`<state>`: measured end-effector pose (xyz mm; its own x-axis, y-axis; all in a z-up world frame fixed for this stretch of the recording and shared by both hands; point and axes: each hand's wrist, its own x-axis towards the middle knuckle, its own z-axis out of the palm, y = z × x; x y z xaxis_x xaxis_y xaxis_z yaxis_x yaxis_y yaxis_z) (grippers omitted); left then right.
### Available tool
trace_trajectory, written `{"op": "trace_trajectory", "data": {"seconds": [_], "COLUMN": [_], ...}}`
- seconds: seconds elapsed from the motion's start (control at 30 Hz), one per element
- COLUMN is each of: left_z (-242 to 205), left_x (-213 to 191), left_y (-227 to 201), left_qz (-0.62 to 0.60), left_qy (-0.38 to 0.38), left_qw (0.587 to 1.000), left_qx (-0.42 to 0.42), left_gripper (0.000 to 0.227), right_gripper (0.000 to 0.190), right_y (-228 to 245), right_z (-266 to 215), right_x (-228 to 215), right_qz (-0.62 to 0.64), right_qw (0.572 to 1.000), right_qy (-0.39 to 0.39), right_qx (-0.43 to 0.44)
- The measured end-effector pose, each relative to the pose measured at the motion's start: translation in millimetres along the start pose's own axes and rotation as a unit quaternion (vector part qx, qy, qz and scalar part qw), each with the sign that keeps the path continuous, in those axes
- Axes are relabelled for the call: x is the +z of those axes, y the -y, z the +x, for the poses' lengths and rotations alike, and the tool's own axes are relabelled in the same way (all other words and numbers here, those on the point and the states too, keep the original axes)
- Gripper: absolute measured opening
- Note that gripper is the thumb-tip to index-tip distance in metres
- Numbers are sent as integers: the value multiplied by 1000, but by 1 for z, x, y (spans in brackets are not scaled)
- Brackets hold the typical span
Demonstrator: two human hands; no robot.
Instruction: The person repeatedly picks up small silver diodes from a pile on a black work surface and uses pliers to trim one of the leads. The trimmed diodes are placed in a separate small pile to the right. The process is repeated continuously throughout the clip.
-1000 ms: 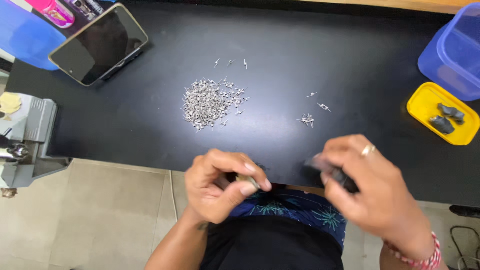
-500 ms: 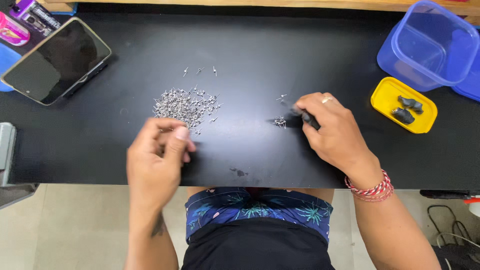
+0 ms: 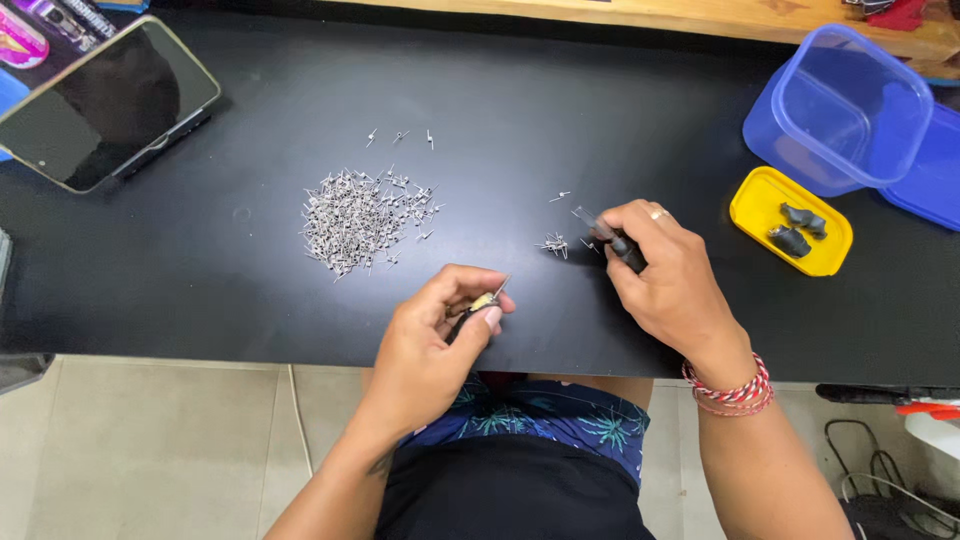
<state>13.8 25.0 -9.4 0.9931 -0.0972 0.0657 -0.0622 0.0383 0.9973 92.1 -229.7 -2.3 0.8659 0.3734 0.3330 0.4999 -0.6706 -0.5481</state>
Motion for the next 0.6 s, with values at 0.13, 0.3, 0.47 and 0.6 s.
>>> {"op": "trace_trajectory", "data": {"seconds": [0.13, 0.3, 0.47, 0.6], "left_z": [2, 3, 4, 1], "left_x": [11, 28, 35, 36], "left_y": [4, -7, -19, -24], "left_qz": [27, 108, 137, 156], "left_qy": [-3, -39, -47, -38], "left_qw": [1000, 991, 985, 982], "left_qx": [9, 68, 95, 96], "left_gripper": [25, 19, 17, 19], "right_gripper": [25, 25, 23, 24], "right_y": [3, 20, 51, 59], "right_z": [0, -8, -14, -16], "right_x": [6, 9, 4, -1], "right_qz": [-29, 122, 355, 393], "right_qw": [999, 988, 932, 917], "right_qy": [5, -3, -21, -17], "right_qx": [-34, 96, 70, 57]}}
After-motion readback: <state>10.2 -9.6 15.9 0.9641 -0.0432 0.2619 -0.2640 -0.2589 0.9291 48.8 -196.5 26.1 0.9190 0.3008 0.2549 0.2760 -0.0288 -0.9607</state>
